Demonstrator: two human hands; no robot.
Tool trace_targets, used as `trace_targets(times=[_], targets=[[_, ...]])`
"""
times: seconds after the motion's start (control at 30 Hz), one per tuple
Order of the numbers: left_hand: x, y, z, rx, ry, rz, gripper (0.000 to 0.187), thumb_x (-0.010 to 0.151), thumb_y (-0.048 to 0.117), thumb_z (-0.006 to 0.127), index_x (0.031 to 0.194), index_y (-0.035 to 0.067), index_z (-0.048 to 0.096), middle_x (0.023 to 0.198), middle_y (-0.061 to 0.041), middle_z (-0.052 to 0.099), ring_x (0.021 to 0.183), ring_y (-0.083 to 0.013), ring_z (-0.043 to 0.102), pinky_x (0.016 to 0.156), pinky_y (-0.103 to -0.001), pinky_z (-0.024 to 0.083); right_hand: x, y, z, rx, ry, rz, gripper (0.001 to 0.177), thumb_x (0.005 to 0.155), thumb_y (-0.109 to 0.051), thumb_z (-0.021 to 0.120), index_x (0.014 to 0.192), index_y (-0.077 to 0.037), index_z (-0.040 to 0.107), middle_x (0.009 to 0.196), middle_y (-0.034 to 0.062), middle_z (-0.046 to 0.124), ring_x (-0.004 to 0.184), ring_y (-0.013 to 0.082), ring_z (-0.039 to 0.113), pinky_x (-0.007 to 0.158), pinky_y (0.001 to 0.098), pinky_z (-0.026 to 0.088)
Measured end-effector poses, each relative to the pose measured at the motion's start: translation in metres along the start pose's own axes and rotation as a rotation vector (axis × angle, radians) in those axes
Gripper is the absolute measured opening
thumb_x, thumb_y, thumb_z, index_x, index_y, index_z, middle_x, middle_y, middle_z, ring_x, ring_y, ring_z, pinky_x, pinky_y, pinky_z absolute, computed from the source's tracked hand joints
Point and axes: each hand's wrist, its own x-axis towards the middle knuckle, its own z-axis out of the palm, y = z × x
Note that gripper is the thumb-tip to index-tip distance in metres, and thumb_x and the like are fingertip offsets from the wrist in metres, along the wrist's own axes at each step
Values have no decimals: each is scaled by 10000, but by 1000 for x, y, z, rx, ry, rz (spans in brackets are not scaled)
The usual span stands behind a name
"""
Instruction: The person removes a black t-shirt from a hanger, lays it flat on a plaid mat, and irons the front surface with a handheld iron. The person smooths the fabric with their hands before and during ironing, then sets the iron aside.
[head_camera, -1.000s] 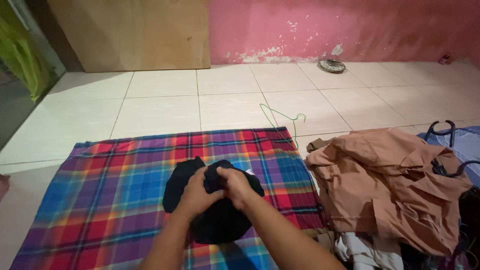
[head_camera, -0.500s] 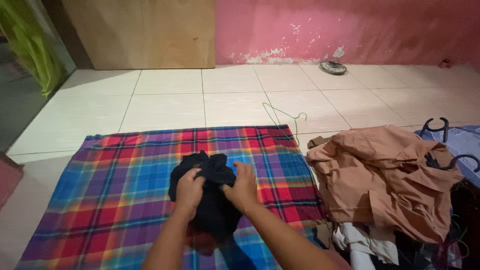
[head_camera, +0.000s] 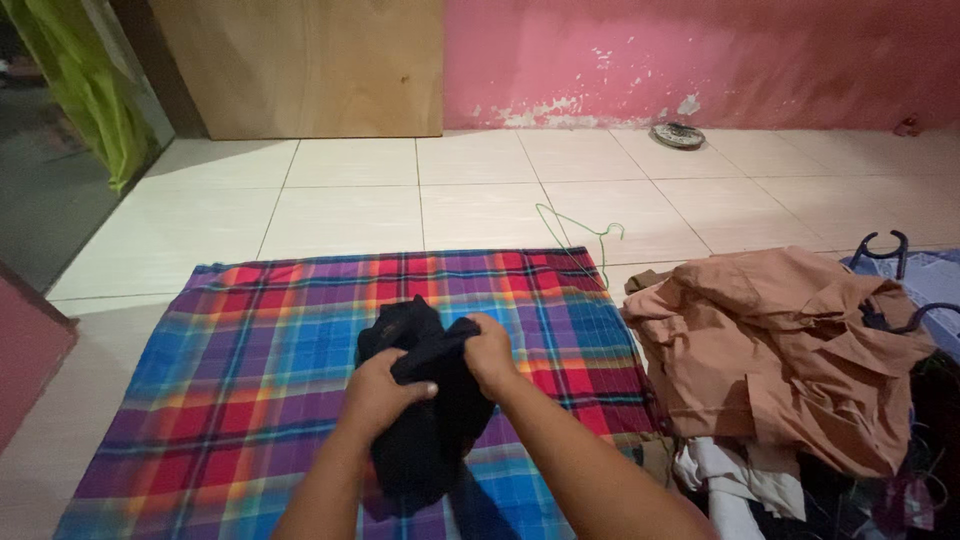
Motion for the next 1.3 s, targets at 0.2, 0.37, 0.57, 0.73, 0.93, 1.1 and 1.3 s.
trace_targets(times=[0.2, 0.37, 0.57, 0.73, 0.93, 1.1, 1.3], targets=[[24, -61, 32, 126, 252, -168, 448, 759, 91, 741, 1207, 86, 741, 1210, -207, 701, 1127, -397, 665, 955, -462, 527, -28, -62, 10, -315, -113, -41, 347, 712, 6, 602, 1020, -17, 759, 878, 119, 755, 820, 213, 710, 736, 329, 543], [36, -91, 40, -462, 411, -301, 386, 849, 17, 596, 1217, 2, 711, 1111, -207, 769, 1029, -329, 733, 890, -433, 549, -44, -86, -4, -741, -522, 67, 417, 716, -244, 824, 1078, -61, 726, 956, 167, 734, 931, 314, 703, 817, 408, 537], [21, -61, 34, -383, 440, -143, 418, 792, -15, 581, 1190, 13, 706, 1044, -171, 754, 957, -295, 717, 856, -392, 534, -32, -35, -13, -856, -196, -77, 373, 755, -151, 670, 1112, -105, 766, 1078, 209, 728, 1048, 412, 685, 898, 461, 535], [-7, -20, 16, -184, 249, -27, 353, 775, 197, 779, 1080, 28, 727, 975, -189, 766, 936, -316, 750, 856, -403, 560, -16, -6, -21, -451, 78, -209, 317, 727, -14, 586, 1006, -45, 733, 984, 199, 727, 952, 380, 680, 840, 424, 534], [-10, -16, 13, 125, 185, -29, 469, 685, 155, 802, 1143, 92, 721, 1053, -224, 725, 1018, -415, 685, 873, -492, 537, -28, -46, 1, -235, -46, -85, 291, 777, 5, 537, 1017, -36, 697, 883, 178, 708, 854, 274, 678, 765, 372, 534], [12, -48, 17, 64, 376, 16, 356, 771, 43, 635, 1108, 76, 745, 1032, -254, 734, 1021, -441, 686, 909, -482, 534, -46, -88, 3, -681, -240, -25, 372, 747, -284, 839, 1013, -62, 705, 955, 182, 747, 918, 328, 728, 794, 419, 558], [26, -36, 5, -123, 342, 96, 370, 772, 59, 617, 1130, 59, 709, 981, -245, 732, 967, -424, 703, 858, -457, 537, -41, -67, 6, -930, -175, -66, 330, 770, -146, 689, 1089, -124, 768, 1029, 209, 742, 994, 420, 691, 843, 508, 542]])
